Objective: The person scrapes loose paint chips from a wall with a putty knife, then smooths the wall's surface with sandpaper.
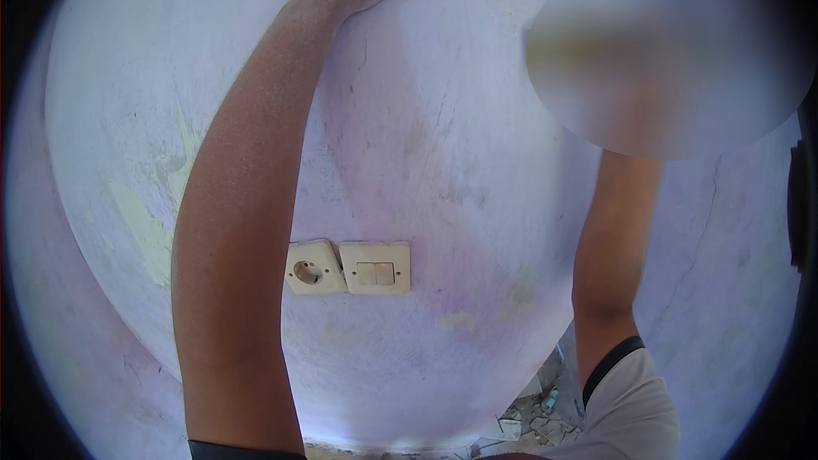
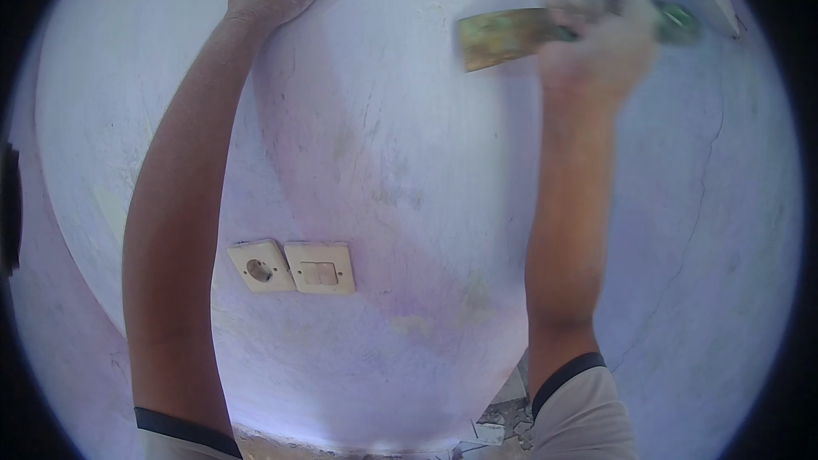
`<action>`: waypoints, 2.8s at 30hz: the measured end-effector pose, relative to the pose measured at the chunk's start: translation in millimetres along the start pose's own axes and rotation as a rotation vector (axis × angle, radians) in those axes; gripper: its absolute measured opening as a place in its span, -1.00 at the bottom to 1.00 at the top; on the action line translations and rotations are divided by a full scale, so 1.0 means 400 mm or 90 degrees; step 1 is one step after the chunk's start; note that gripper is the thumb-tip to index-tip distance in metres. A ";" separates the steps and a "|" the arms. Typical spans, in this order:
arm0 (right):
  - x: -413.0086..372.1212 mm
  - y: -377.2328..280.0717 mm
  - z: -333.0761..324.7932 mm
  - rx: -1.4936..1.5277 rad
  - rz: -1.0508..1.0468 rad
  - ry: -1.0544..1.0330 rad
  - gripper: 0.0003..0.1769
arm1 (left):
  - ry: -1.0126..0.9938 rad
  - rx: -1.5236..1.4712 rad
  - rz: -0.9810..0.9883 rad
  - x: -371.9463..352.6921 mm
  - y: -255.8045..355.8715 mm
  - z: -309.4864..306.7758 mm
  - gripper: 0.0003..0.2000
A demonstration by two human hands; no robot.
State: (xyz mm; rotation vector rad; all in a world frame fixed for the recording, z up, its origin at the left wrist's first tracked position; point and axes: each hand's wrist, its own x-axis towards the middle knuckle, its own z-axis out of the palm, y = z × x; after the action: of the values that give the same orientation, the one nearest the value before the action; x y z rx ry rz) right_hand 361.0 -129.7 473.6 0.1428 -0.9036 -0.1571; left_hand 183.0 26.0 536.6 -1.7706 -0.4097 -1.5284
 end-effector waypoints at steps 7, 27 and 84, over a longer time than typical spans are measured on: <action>0.022 -0.040 -0.029 0.036 -0.053 -0.091 -0.73 | 0.017 -0.012 0.007 -0.005 0.005 -0.003 -0.31; 0.028 -0.036 -0.034 0.111 -0.012 -0.112 -0.76 | 0.037 -0.015 0.019 0.001 -0.003 0.005 -0.33; 0.075 0.015 -0.007 0.127 -0.066 -0.210 -0.77 | 0.053 -0.001 0.026 0.009 -0.009 0.014 -0.33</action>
State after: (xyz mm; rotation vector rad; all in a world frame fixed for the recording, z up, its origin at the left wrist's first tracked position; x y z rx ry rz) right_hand 382.0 -129.4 496.2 0.3576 -1.2411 -0.1893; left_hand 185.5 31.7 541.1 -1.7000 -0.3296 -1.5673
